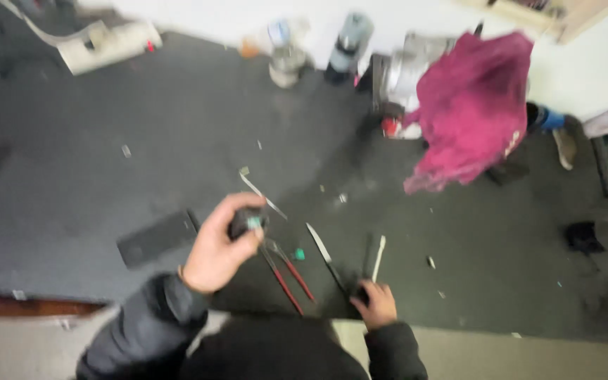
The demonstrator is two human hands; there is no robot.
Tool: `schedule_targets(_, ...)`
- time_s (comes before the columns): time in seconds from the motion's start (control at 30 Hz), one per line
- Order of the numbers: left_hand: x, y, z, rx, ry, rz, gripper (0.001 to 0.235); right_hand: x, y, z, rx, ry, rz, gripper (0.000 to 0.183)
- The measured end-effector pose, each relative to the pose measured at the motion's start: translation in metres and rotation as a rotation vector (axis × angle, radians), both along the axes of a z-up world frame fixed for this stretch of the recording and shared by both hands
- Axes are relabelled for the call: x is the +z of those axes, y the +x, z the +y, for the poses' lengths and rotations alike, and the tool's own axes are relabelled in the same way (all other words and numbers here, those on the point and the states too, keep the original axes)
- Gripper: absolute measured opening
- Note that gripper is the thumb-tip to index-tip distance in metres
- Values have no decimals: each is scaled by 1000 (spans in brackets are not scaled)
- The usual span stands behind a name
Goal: The person uses pliers to pry and remove a small green plastic piece from a black rectangular electronic component on a workbench. They then use a knife to scrape or clean the component's surface. The task is interrupted by a brief walk around the workshop.
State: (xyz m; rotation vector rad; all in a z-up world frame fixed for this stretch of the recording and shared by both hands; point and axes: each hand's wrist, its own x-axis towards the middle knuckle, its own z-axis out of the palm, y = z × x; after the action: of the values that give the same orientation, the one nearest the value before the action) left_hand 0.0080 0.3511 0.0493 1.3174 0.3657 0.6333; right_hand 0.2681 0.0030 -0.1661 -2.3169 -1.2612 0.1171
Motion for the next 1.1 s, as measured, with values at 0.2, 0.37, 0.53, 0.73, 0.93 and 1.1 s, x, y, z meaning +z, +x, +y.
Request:
schedule_targets(0.2, 14, -25, 29, -52, 34, -128, 50, 14, -22, 31, -168, -249, -115, 43)
schedule_targets(0.37, 17, -34, 45, -257, -181, -292, 67, 31, -42, 66, -319, -248, -283, 48)
schedule_targets(0.53, 29, -31, 54, -327, -420, -418, 72, 33, -80, 142, 31, -277, 258, 39)
schedule_targets(0.73, 32, -27, 72, -449, -599, -476, 71, 12, -96, 170, 148, -397, 162, 50)
schedule_targets(0.93, 36, -25, 84, -505, -662, -465, 67, 25, -111, 177, 92, -429, 29, 48)
schedule_targets(1.1, 34, -31, 85, -547, -671, -483, 70, 4, -108, 165, 112, -348, 2, 35)
